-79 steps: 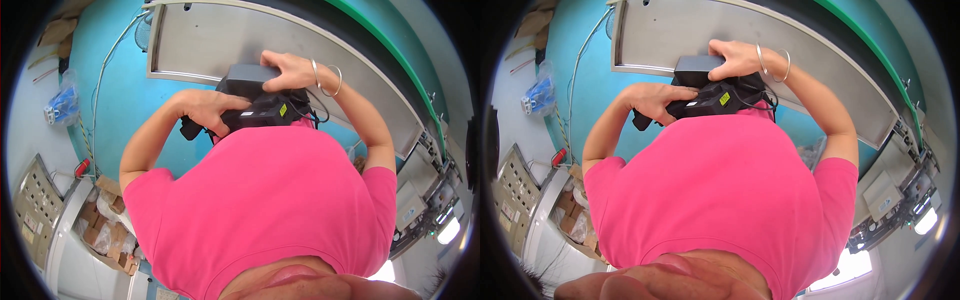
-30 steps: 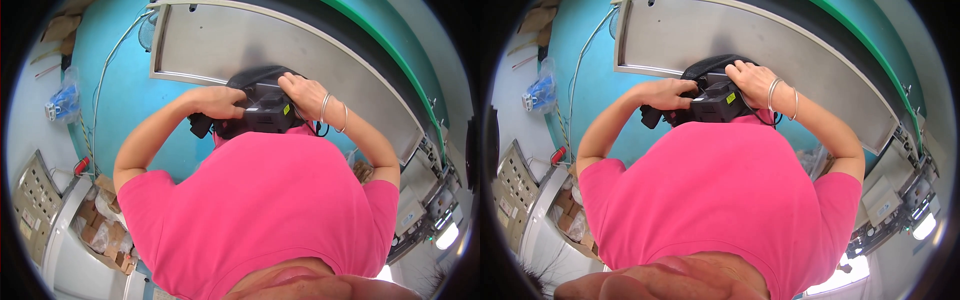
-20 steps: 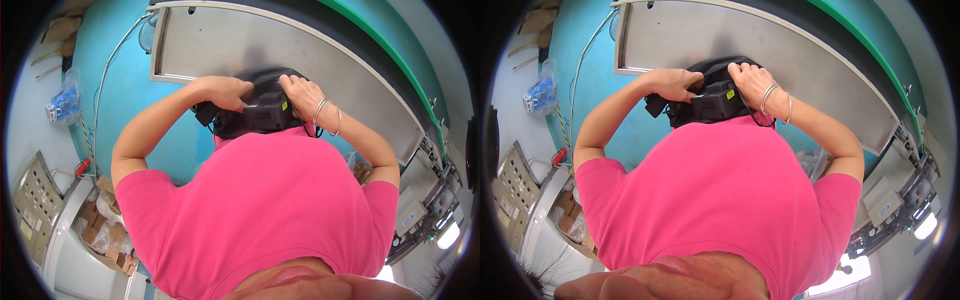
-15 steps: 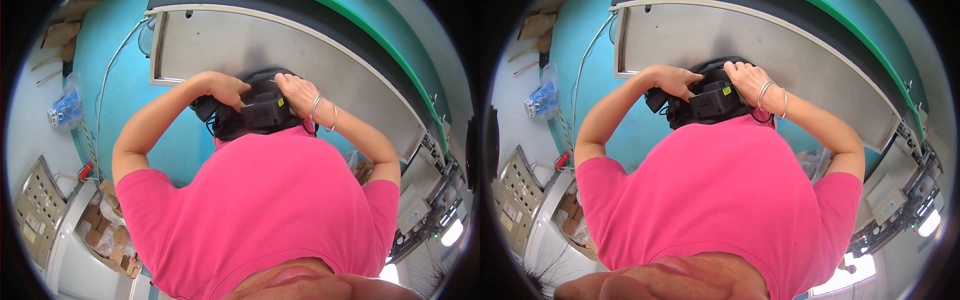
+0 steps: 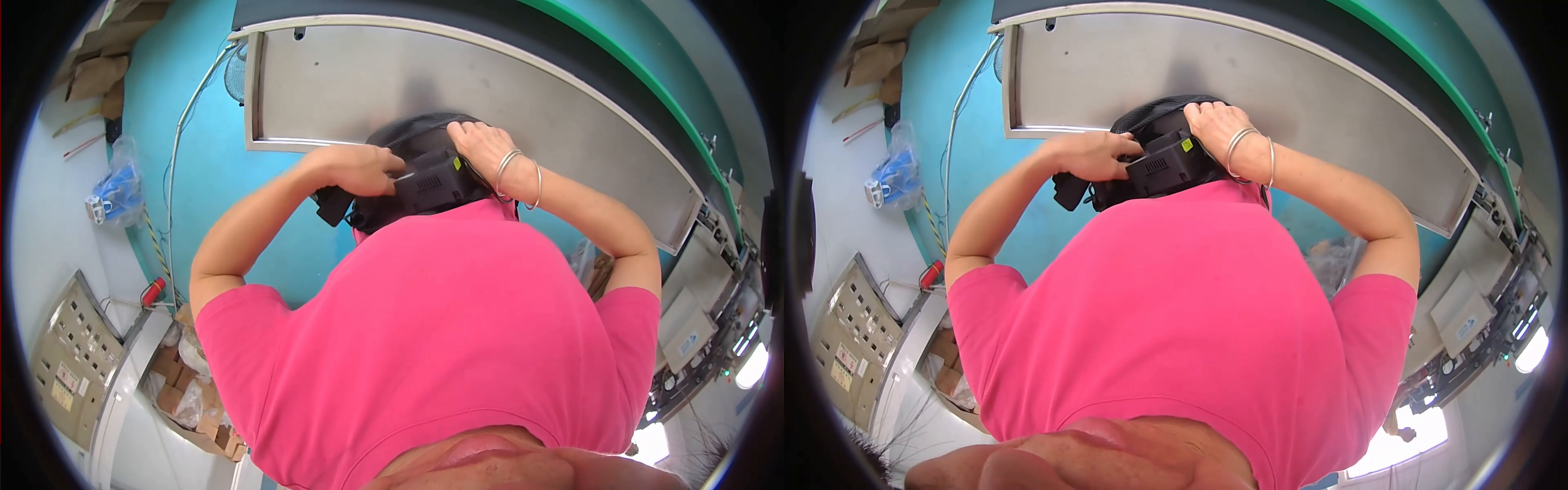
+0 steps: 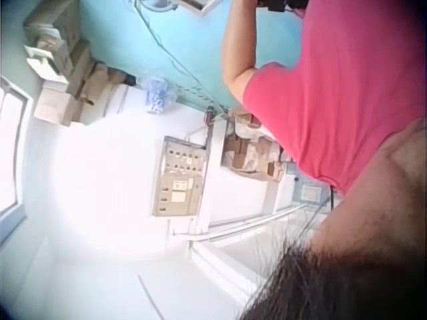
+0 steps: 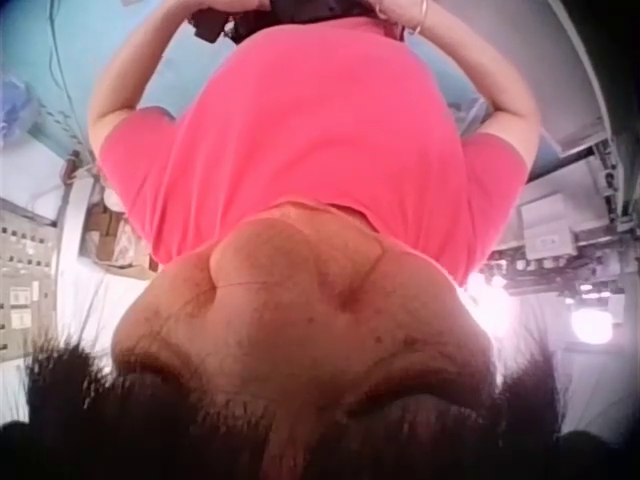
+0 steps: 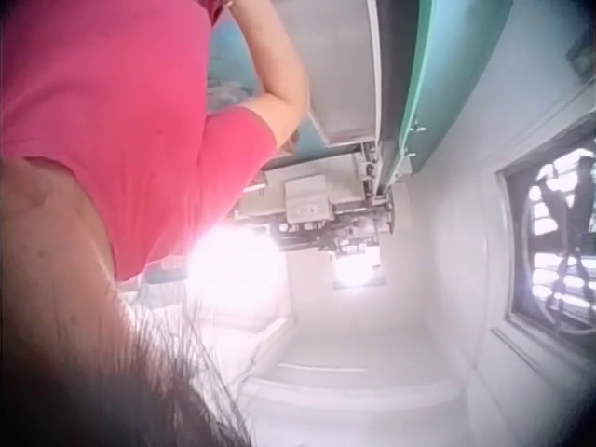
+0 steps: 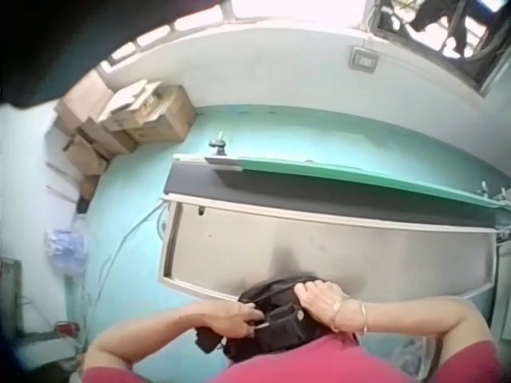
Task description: Packing a power bank and charging cables into a protective mesh case.
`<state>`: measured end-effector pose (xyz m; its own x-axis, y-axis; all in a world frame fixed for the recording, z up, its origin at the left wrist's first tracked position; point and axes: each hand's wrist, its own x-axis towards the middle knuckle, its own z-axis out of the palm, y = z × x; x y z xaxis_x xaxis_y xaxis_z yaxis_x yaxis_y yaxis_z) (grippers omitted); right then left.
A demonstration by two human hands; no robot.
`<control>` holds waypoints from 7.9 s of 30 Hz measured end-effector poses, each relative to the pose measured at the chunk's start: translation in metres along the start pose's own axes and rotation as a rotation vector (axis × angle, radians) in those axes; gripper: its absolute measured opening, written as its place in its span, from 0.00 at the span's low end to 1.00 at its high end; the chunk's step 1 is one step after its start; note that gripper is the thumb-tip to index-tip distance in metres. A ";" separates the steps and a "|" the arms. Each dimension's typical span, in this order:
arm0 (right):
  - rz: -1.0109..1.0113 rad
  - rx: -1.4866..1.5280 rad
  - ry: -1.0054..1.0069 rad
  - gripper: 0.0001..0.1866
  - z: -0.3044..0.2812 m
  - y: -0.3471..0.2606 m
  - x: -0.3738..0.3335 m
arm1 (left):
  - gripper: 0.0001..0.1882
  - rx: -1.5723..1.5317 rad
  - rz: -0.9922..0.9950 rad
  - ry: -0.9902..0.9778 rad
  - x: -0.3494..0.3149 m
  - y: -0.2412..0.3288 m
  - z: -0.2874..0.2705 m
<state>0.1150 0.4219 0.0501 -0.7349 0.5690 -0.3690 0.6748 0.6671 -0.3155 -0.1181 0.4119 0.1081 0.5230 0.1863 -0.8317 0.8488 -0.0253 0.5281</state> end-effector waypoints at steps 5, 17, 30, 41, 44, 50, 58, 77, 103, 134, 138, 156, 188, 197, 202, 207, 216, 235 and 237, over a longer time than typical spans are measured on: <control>0.020 -0.012 -0.104 0.05 -0.009 -0.004 0.001 | 0.26 -0.202 0.029 0.038 -0.002 -0.008 -0.008; -0.115 -0.028 0.040 0.04 -0.003 0.007 -0.007 | 0.18 -0.171 0.133 0.181 -0.022 -0.018 0.010; -0.095 -0.119 0.038 0.13 -0.001 0.006 -0.008 | 0.14 -0.333 0.347 0.366 -0.046 -0.039 0.013; -0.328 0.173 0.154 0.16 0.011 0.014 0.013 | 0.13 -0.411 0.391 0.339 -0.048 -0.059 0.019; -0.265 0.009 0.187 0.12 0.007 0.004 0.003 | 0.14 -0.403 0.358 0.327 -0.048 -0.059 0.018; -0.165 -0.347 0.146 0.09 0.012 0.003 0.001 | 0.13 -0.450 0.336 0.329 -0.046 -0.062 0.021; -0.395 0.008 0.359 0.16 0.011 0.018 0.014 | 0.14 -0.397 0.327 0.334 -0.048 -0.059 0.016; 0.037 0.286 0.209 0.20 0.031 0.031 -0.018 | 0.11 -0.562 0.272 0.317 -0.060 -0.067 0.011; -0.048 0.124 0.438 0.09 0.043 0.028 -0.016 | 0.11 -0.779 0.439 0.427 -0.053 -0.080 0.015; 0.048 0.536 0.371 0.20 0.057 0.017 -0.008 | 0.49 -1.130 0.576 -0.127 0.076 -0.113 -0.034; -0.003 0.576 0.342 0.20 0.065 0.015 0.000 | 0.51 -1.203 0.619 -0.231 0.079 -0.096 -0.037; -0.068 0.284 0.304 0.28 -0.022 -0.036 -0.001 | 0.49 -1.230 0.623 0.064 0.013 -0.104 -0.042; -0.176 0.552 0.216 0.21 -0.013 -0.005 0.026 | 0.16 -0.917 0.033 0.287 -0.020 -0.056 0.005; -0.206 0.566 0.236 0.22 -0.025 -0.016 0.041 | 0.16 -1.381 -0.049 0.553 -0.022 -0.065 0.046; -0.253 0.555 0.167 0.26 -0.039 -0.050 0.048 | 0.17 -1.530 -0.033 0.624 -0.028 -0.059 0.054; -0.044 0.867 0.078 0.16 -0.031 -0.046 0.049 | 0.18 -1.493 -0.011 0.562 -0.036 -0.061 0.056; 0.095 1.401 0.028 0.09 -0.031 -0.013 0.057 | 0.16 -1.981 0.183 0.541 -0.038 -0.086 0.065; -0.094 1.327 -0.109 0.08 -0.045 -0.040 0.055 | 0.13 -2.137 0.442 1.268 0.024 -0.031 0.067; -0.144 1.261 -0.066 0.15 -0.045 -0.043 0.053 | 0.15 -2.265 0.402 1.252 0.023 -0.031 0.065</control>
<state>0.0440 0.4452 0.0838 -0.8263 0.4806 -0.2937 0.2115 -0.2184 -0.9527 -0.1275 0.3535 0.0615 -0.3508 0.5938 -0.7241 -0.8398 0.1427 0.5238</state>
